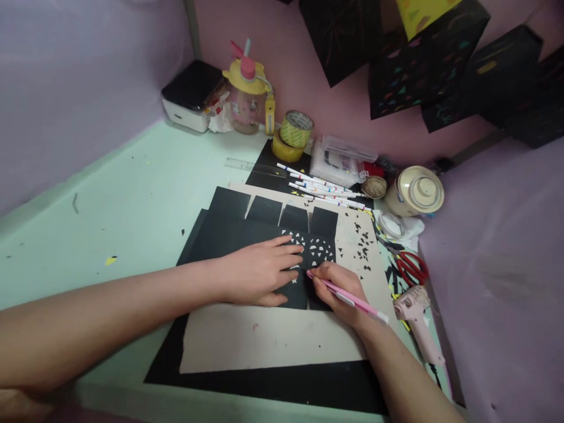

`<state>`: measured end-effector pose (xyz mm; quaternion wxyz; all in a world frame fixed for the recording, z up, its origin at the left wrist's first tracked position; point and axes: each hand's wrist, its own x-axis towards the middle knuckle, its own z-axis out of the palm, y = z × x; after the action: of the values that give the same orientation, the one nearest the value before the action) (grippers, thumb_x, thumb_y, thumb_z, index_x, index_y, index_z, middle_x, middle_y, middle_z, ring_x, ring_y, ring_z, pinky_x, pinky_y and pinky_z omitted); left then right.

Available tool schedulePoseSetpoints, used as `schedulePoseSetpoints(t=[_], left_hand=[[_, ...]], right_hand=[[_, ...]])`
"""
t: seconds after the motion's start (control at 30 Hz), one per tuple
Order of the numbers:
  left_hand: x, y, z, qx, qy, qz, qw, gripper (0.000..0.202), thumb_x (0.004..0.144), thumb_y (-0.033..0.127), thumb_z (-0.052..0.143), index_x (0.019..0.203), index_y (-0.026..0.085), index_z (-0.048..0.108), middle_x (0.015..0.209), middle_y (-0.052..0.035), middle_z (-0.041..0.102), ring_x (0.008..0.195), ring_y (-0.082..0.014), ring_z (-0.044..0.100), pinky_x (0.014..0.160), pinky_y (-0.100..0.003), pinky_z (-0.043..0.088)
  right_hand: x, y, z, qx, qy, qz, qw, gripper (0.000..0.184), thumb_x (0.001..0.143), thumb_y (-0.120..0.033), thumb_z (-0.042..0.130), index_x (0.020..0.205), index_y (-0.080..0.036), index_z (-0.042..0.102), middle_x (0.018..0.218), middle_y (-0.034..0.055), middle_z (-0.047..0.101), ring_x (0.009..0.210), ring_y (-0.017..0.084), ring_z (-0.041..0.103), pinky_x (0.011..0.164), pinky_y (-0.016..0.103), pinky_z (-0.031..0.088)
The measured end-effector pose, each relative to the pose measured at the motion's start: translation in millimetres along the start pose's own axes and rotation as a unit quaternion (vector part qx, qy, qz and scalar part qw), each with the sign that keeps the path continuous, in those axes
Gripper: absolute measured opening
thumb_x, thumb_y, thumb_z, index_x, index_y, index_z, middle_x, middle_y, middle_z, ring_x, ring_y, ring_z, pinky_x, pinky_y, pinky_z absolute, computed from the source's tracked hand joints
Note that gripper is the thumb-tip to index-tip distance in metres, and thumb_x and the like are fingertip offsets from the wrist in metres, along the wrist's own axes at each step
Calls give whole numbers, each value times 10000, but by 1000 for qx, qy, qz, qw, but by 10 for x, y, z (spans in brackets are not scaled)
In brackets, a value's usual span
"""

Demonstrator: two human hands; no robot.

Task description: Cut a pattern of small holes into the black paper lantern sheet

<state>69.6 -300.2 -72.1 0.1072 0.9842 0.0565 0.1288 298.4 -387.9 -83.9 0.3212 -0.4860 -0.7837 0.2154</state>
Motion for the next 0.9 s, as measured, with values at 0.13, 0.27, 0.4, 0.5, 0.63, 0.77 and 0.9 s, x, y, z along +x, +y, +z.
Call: schedulePoseSetpoints(t=[0.13, 0.27, 0.4, 0.5, 0.63, 0.77, 0.9], left_hand=[[-17, -67, 6, -37, -22, -3, 999, 425, 873, 404, 605, 1187, 120, 651, 1346, -165, 565, 1303, -326, 471, 1112, -479, 338], [-23, -78, 30, -43, -26, -6, 999, 425, 886, 404, 585, 1199, 124, 647, 1349, -162, 565, 1311, -326, 463, 1122, -489, 326], [-13, -66, 23, -44, -34, -12, 998, 415, 893, 391, 579, 1202, 122, 647, 1357, -159, 558, 1321, -318, 454, 1129, -488, 314], [-12, -58, 17, -46, -41, -19, 998, 416, 891, 389, 580, 1205, 125, 647, 1364, -154, 553, 1324, -313, 450, 1135, -487, 306], [-20, -59, 28, -46, -35, -19, 998, 415, 887, 385, 585, 1205, 127, 648, 1367, -155, 550, 1327, -313, 448, 1136, -489, 304], [-11, -51, 18, -35, -37, -21, 998, 409, 891, 388, 577, 1198, 131, 654, 1368, -150, 551, 1321, -317, 454, 1132, -488, 309], [16, 17, -14, -8, -56, -37, 998, 411, 891, 399, 571, 1195, 136, 657, 1351, -142, 567, 1302, -322, 472, 1118, -475, 332]], right_hand=[[10, -14, 12, -13, 11, -30, 999, 124, 893, -116, 518, 855, -223, 567, 742, 33, 637, 687, 160, 629, 634, 281, 511], [18, -25, 7, -33, 8, -43, 999, 143, 890, -99, 512, 850, -228, 560, 725, 25, 631, 670, 154, 624, 633, 278, 518], [31, -35, 10, -39, 29, -51, 998, 146, 879, -95, 515, 829, -225, 560, 716, 18, 639, 648, 146, 627, 607, 265, 517], [41, -42, 13, -48, 39, -56, 997, 153, 864, -76, 531, 822, -221, 551, 708, 15, 643, 633, 138, 624, 583, 251, 511], [37, -56, 6, -51, 40, -55, 996, 155, 859, -74, 538, 807, -221, 541, 700, 14, 654, 616, 134, 625, 564, 246, 505], [12, -82, 2, -46, 40, -17, 998, 128, 871, -100, 544, 815, -214, 561, 727, 22, 680, 619, 130, 633, 564, 239, 494], [-4, -119, -3, -39, 26, 30, 998, 102, 888, -147, 550, 815, -214, 574, 757, 13, 693, 624, 120, 633, 565, 225, 472]])
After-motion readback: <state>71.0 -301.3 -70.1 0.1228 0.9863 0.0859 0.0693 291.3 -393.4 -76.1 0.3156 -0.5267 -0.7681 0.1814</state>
